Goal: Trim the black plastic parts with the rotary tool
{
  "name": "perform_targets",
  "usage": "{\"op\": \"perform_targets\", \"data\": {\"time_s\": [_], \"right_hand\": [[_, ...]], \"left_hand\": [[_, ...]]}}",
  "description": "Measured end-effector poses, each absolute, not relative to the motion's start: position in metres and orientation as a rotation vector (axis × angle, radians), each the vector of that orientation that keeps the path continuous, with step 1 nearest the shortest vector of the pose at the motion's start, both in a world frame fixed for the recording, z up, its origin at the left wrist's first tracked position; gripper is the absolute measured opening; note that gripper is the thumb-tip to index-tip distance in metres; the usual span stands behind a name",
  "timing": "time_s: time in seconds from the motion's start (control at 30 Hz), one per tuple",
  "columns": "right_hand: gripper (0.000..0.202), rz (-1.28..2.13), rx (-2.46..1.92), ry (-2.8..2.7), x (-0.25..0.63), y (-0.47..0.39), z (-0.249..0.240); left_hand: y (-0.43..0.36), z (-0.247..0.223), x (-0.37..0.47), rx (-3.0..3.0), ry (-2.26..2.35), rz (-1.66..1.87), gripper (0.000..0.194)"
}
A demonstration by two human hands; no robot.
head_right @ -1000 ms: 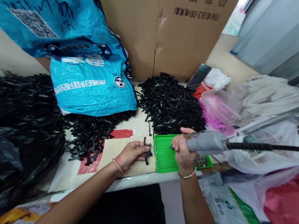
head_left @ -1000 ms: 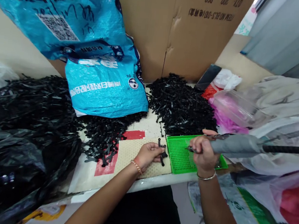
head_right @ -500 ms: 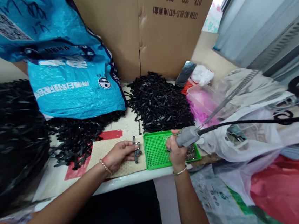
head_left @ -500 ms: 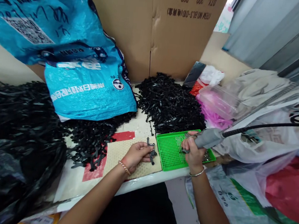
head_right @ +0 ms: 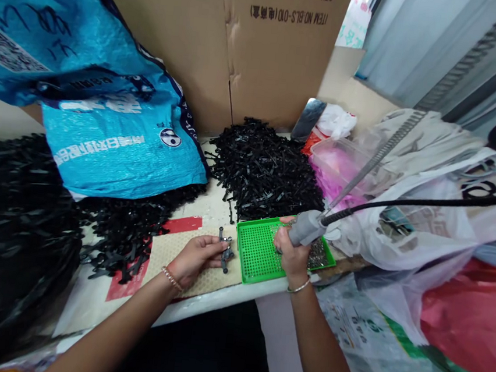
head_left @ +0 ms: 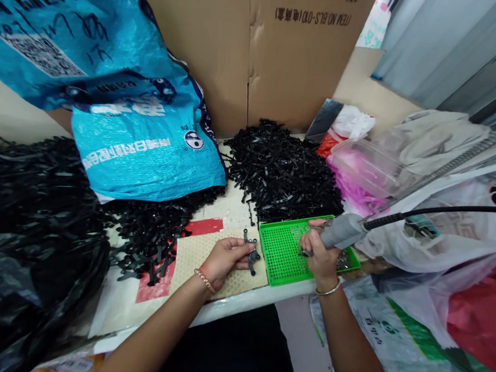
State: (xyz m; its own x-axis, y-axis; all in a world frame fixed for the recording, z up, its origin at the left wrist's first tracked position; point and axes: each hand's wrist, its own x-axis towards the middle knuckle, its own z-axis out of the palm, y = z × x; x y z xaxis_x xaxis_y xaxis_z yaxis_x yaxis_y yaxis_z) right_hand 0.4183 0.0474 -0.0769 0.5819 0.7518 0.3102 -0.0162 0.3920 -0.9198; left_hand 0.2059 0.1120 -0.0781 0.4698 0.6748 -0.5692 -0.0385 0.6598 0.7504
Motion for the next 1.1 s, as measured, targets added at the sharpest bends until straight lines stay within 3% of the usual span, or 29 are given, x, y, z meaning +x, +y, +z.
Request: {"op": "perform_targets", "data": {"time_s": [0.3,0.63,1.1], "right_hand": [[0.017,0.586,-1.059,-0.832,0.417,0.047,-0.077],[0.024,0.764,-0.8,-0.768,0.36,0.056,-0.011],[0.019,0.836,-0.869,-0.833,0.326,0.07,-0.029]], "left_hand": [[0.111,-0.077,0.207,0.716,0.998,0.512,0.014],[0.111,-0.081,0.207,0.7,0.974,0.545,0.024],[0.113,-0.084,0.206,0.693,0.897,0.555,0.033]]}}
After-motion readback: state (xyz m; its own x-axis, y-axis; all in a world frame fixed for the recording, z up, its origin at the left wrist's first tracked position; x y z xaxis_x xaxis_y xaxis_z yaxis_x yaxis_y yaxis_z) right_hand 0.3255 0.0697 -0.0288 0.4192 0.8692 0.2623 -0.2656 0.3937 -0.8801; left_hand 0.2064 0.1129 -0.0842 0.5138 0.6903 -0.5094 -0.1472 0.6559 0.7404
